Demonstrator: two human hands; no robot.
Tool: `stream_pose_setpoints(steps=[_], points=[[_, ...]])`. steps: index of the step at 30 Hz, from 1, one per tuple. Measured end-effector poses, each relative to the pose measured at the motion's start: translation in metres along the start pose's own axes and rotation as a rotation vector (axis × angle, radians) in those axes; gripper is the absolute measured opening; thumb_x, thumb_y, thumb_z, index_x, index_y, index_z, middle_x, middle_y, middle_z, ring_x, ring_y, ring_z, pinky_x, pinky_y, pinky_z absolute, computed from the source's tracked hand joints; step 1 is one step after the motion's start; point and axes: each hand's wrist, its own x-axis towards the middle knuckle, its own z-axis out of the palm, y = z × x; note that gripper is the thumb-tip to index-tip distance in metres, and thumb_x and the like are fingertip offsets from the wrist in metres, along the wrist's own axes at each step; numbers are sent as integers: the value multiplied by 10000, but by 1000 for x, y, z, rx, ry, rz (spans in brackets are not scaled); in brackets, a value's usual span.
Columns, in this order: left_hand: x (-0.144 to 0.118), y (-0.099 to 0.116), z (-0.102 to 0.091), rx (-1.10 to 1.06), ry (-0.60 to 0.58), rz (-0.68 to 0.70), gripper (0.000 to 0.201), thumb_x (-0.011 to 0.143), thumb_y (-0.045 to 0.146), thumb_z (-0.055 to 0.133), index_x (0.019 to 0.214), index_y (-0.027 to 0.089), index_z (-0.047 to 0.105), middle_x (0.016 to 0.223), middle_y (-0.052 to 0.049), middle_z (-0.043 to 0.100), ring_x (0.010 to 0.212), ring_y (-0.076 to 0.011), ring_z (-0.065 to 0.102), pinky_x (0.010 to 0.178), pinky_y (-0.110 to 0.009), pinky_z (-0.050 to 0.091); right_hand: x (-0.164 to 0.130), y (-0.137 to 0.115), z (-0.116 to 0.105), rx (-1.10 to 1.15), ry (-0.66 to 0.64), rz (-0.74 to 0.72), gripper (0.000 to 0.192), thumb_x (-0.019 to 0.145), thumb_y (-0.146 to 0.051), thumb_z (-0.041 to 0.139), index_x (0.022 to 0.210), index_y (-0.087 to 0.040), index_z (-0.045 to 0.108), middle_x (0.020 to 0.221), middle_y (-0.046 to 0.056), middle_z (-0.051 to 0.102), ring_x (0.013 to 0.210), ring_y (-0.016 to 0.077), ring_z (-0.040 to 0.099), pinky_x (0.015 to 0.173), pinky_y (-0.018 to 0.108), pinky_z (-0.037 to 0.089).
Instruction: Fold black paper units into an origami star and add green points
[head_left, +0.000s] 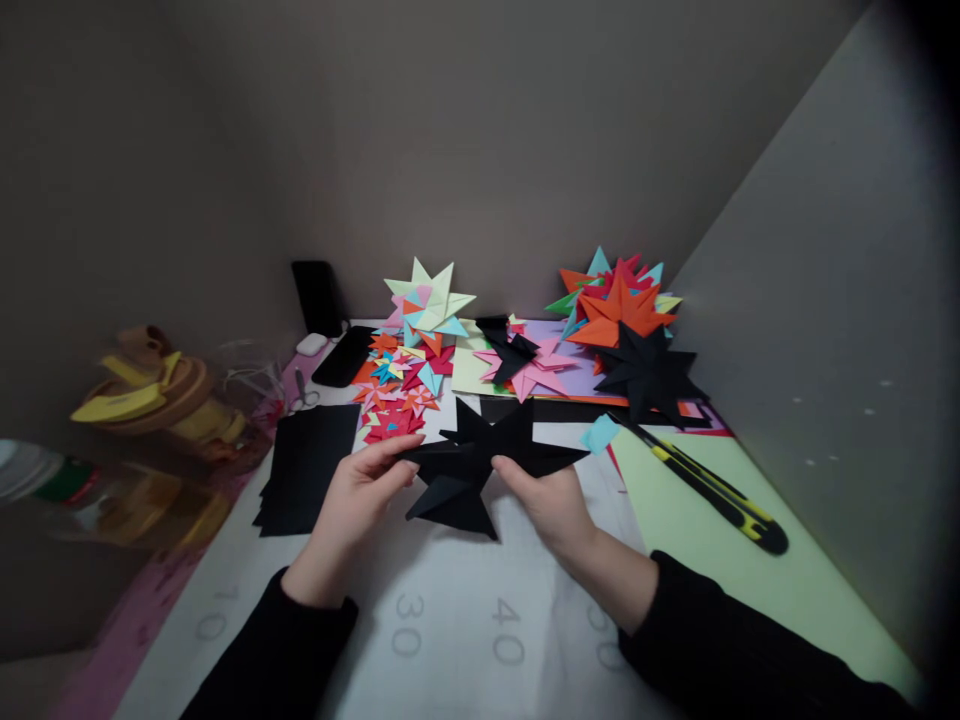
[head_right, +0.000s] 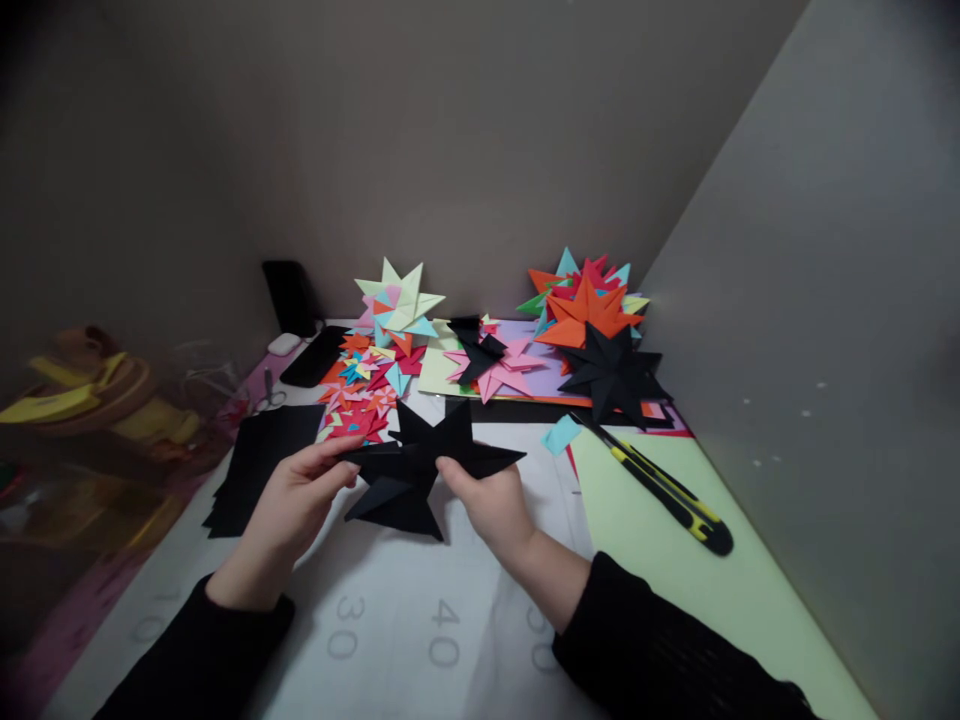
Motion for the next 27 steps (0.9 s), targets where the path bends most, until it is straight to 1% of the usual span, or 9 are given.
stream_pose_setpoints(steps=[3,6,10,12,15,20,22,25,27], points=[[-1,1,1,-36,-22,-6,268,701,221,725,968,215,754,805,-23,726,717,-122,621,667,-202,479,0,-1,0,10,-7,-4,333,728,-369,711,1014,-201,688,1040,84,728,1052,287,645,974,465,473],[-4,7,1,15,-35,-5,258,695,241,730,949,205,757,886,-48,739,771,-155,646,685,-228,497,0,-4,0,15,-12,6,259,730,-353,705,939,-200,697,992,75,738,975,273,674,932,442,502],[-6,14,3,142,-51,19,225,689,219,714,908,200,764,806,-40,738,681,-151,646,630,-228,497,-1,-7,0,-32,-42,29,142,732,-339,688,780,-206,691,785,45,743,767,248,699,812,414,551],[-7,16,3,140,-55,22,203,699,204,682,884,194,766,717,-27,721,610,-140,630,587,-226,491,-1,-8,-1,-58,-58,11,117,739,-327,679,749,-211,684,725,27,729,723,236,690,781,400,556],[-6,18,3,82,-48,16,197,699,188,655,863,188,764,633,-7,684,539,-125,599,534,-218,471,-1,-8,-2,-78,-57,-8,103,738,-317,680,749,-214,685,707,23,721,731,240,686,749,388,560],[-6,21,2,68,-62,5,214,692,171,647,875,173,758,597,1,648,514,-108,566,518,-208,449,-2,-6,-1,-99,-61,-54,114,749,-320,684,799,-219,700,768,37,730,783,253,689,732,385,562],[-5,22,3,71,-63,0,210,691,169,640,866,173,755,667,-10,662,518,-100,560,511,-206,446,-2,-5,-2,-109,-79,-81,115,762,-322,677,814,-223,705,801,41,733,809,254,688,739,384,561],[-5,25,3,80,-65,18,186,682,172,640,835,175,746,870,-36,672,553,-92,567,507,-207,453,-3,-5,-2,-125,-119,-106,111,776,-308,669,836,-223,707,851,43,731,845,250,683,760,377,554],[-4,26,3,96,-73,23,171,676,178,645,823,169,731,896,-36,656,559,-92,564,507,-209,453,-3,-6,-2,-127,-152,-117,118,779,-299,665,857,-221,705,871,44,730,852,247,679,763,372,552]])
